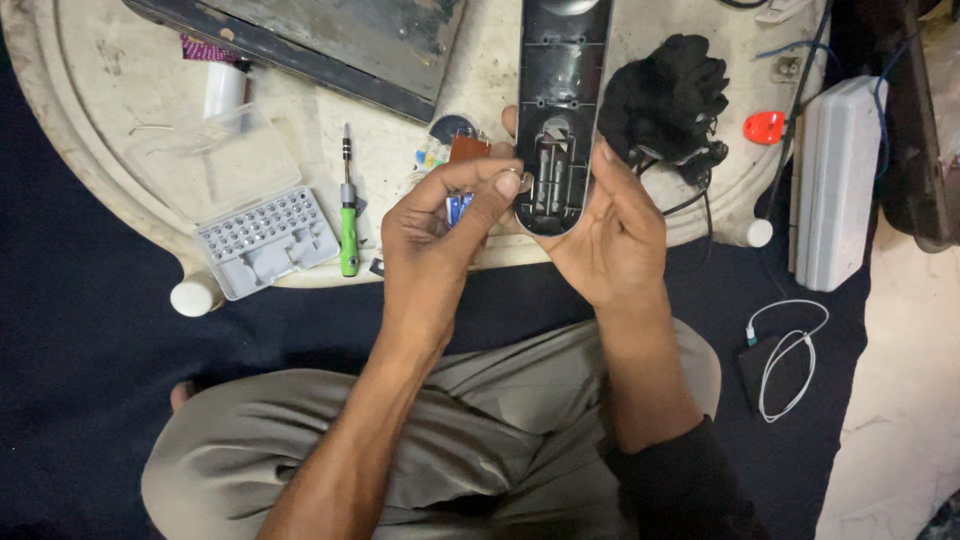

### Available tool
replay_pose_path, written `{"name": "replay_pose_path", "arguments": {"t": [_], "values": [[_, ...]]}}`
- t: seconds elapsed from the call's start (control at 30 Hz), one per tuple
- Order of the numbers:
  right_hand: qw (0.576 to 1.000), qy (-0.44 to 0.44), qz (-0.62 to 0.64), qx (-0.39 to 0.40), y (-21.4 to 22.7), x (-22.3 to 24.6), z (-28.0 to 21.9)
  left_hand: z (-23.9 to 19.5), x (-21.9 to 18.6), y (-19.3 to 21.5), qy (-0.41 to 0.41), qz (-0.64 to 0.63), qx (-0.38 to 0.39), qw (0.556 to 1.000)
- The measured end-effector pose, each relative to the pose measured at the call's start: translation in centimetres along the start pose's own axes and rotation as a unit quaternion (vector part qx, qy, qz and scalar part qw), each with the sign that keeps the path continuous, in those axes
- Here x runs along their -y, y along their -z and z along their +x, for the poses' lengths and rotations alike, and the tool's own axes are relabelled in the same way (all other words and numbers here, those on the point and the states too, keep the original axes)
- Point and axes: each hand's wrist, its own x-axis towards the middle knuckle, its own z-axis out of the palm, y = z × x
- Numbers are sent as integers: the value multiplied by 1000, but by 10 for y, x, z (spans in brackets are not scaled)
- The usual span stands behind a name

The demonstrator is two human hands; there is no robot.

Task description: The person disassembles a remote control, removes the batteries, and inspects the internal circuit board and battery compartment. They then reassemble the remote and insert the batteries back into the compartment.

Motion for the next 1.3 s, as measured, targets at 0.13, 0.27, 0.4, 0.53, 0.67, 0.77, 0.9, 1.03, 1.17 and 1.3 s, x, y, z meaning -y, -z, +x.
{"name": "replay_pose_path", "arguments": {"t": [0.13,0.27,0.4,0.53,0.67,0.77,0.9,1.03,1.17,1.3], "values": [[999,21,-17,45,5,1,-4,0,-2,-1,38,-24,7,999],[997,22,7,74,9,0,-1,-1,-6,1,6,21,43,999],[999,18,-17,44,8,0,-2,-3,-8,1,-11,38,60,997],[999,22,-31,27,6,0,-3,-3,-11,0,-41,62,73,995],[996,35,-6,79,8,1,-5,-4,-11,1,-8,23,67,997],[994,48,-39,89,12,1,-3,-4,-7,3,-7,17,69,997],[995,53,-44,73,11,2,-5,-3,-6,3,-14,8,69,997],[994,53,-54,80,9,3,-3,-3,-10,2,-50,42,73,995],[994,54,-55,82,8,2,-3,-6,-12,0,-41,76,61,994],[994,45,-35,94,9,3,-1,-6,-11,1,-44,64,59,995]]}}
